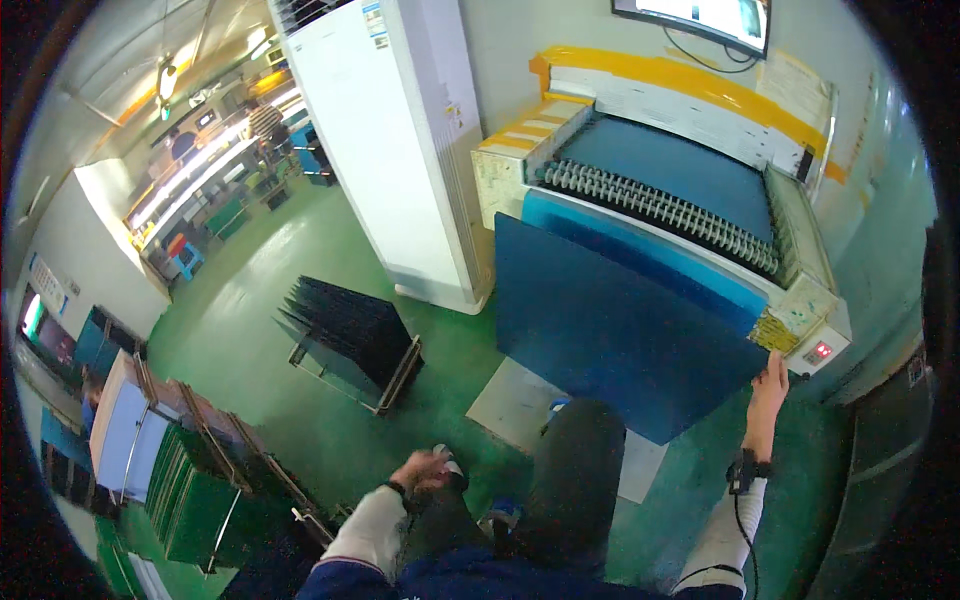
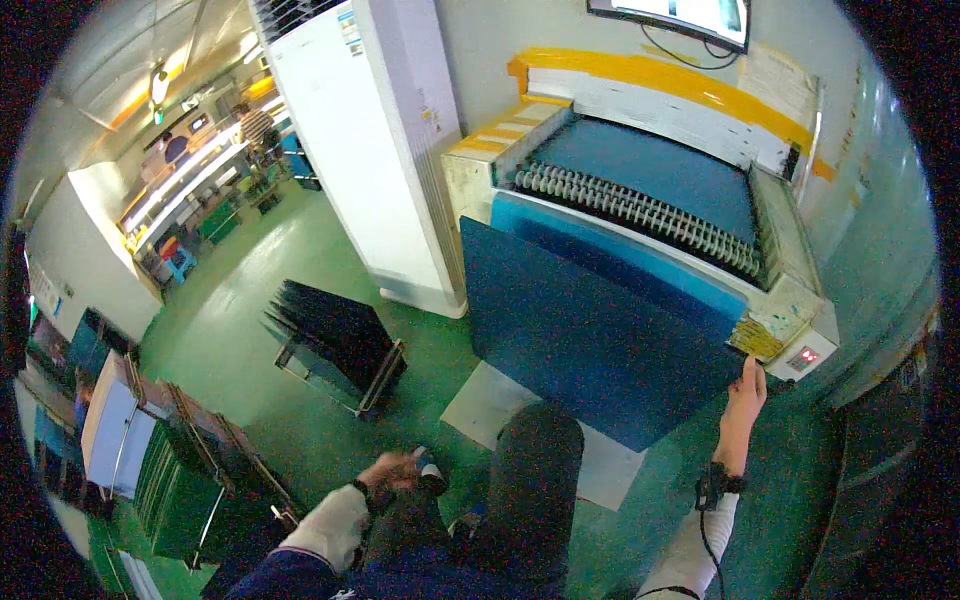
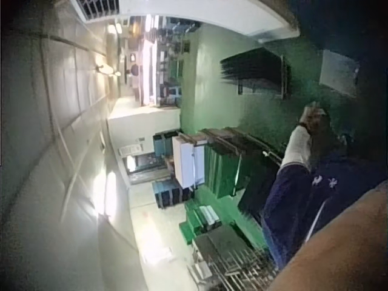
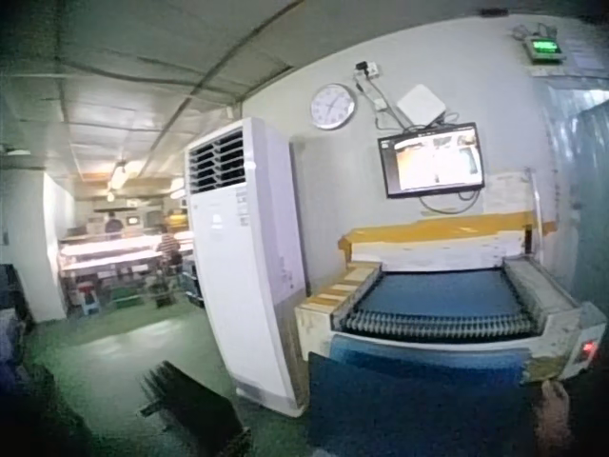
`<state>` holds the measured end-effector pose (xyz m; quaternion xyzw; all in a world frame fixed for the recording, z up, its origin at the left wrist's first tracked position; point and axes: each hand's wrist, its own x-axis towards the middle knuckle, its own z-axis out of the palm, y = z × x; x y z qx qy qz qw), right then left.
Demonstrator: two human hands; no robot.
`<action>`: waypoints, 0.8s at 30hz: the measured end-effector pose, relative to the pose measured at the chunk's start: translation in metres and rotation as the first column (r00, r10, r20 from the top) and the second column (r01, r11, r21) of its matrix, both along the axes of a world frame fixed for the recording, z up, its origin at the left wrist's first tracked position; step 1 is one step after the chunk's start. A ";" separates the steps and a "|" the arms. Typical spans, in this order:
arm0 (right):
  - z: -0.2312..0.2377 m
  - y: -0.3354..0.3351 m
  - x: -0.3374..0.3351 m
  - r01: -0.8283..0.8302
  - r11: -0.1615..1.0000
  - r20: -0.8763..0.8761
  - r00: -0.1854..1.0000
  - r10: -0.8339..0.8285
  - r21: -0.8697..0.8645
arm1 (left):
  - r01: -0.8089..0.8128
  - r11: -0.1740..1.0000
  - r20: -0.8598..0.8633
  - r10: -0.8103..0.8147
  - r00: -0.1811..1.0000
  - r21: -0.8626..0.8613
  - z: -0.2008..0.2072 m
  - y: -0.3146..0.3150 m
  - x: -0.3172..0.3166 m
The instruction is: The person is feeding blue metal sheets into a machine for processing.
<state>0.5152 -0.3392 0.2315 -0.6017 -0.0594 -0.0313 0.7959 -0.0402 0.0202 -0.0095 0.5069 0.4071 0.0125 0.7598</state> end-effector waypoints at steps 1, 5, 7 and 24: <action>-0.003 0.019 -0.011 -0.056 0.998 0.003 0.998 0.056 -0.038 | -0.202 0.970 -0.016 0.202 0.979 -0.133 0.014 0.018 0.001; -0.003 -0.017 -0.033 -0.061 0.991 -0.032 0.998 0.057 -0.121 | -0.191 0.921 0.150 0.148 0.978 0.340 0.139 0.071 0.113; 0.013 -0.007 -0.053 -0.097 0.995 -0.062 0.993 0.098 0.026 | -0.345 0.846 0.224 0.273 0.935 0.407 0.181 0.092 0.151; 0.016 -0.037 -0.077 -0.169 0.936 -0.094 0.985 0.147 -0.309 | -0.622 0.194 0.534 0.363 0.764 0.758 0.233 0.126 0.256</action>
